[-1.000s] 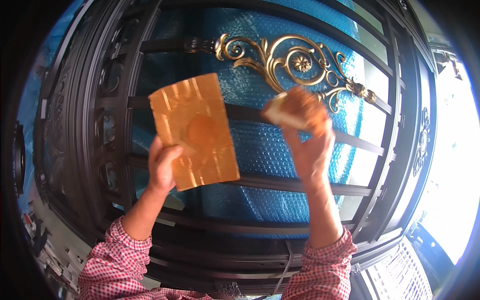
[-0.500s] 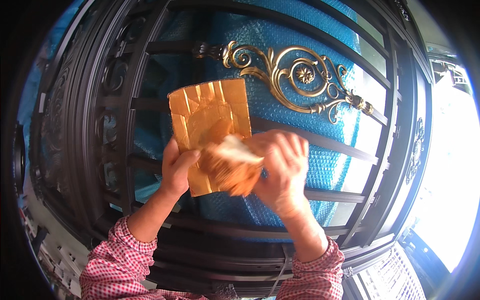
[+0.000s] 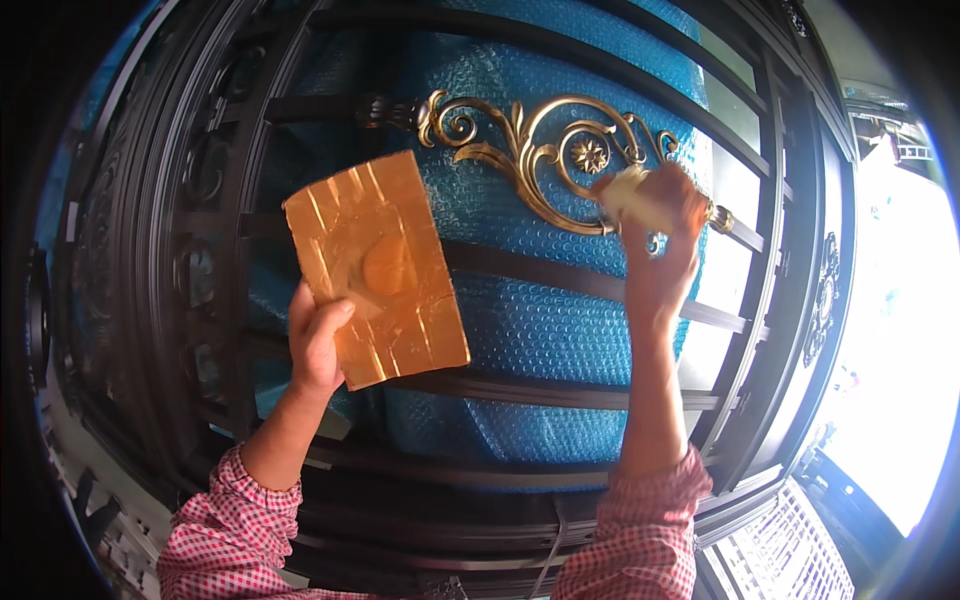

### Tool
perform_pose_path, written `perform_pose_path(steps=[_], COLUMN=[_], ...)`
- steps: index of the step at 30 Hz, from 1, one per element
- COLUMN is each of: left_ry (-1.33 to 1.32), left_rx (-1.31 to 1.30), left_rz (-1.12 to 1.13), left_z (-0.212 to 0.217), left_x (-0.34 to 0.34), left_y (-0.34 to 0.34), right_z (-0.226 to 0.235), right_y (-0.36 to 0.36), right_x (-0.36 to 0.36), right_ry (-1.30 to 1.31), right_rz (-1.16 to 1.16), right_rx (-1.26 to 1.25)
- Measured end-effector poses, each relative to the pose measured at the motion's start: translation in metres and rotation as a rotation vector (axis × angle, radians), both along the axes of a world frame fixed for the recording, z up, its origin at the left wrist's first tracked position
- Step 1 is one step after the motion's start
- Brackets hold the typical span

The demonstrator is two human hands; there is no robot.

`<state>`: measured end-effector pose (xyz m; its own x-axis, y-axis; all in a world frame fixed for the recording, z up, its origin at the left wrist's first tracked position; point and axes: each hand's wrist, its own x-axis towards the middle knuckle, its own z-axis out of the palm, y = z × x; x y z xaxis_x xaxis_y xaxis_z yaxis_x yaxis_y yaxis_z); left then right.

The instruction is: The person applies gold paint to an ornate metal gate using a brush and a small container. They repeatedly dip the brush into the container and apply paint to the decorative scrollwork, occasionally stepping back to reposition.

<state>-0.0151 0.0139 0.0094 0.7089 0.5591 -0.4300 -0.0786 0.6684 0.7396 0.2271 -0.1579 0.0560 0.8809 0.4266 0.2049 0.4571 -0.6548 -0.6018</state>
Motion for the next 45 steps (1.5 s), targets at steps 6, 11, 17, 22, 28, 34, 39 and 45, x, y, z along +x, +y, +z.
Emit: perform_pose_path(steps=[6,11,17,22,28,34,39,45], left_ry=[0.047,0.056,0.045,0.077,0.086,0.108,0.107,0.075], left_rx=[-0.01,-0.011,-0.007,0.008,-0.009,0.0,-0.011,-0.001], left_rz=[0.004,0.017,0.016,0.011,0.021,0.02,0.015,0.017], left_z=[-0.008,-0.005,-0.01,-0.007,-0.007,-0.008,-0.004,-0.007], left_x=[-0.007,-0.007,-0.009,-0.008,-0.009,-0.01,-0.007,-0.009], left_y=[-0.008,-0.007,-0.009,-0.008,-0.008,-0.008,-0.01,-0.009], right_z=[-0.049,-0.059,-0.061,-0.049,-0.055,-0.056,-0.056,-0.061], right_y=[0.018,-0.01,0.019,0.016,0.005,-0.005,0.021,0.012], right_x=[0.063,0.08,0.072,0.067,0.067,0.063,0.07,0.096], right_ry=[-0.003,-0.181,-0.145,-0.103,-0.072,-0.203,-0.164,-0.166], right_rz=[0.062,0.073,0.167,0.063,-0.052,0.126,0.064,-0.002], right_rx=[-0.108,-0.202,-0.217,-0.187,-0.201,-0.142,-0.215,-0.135])
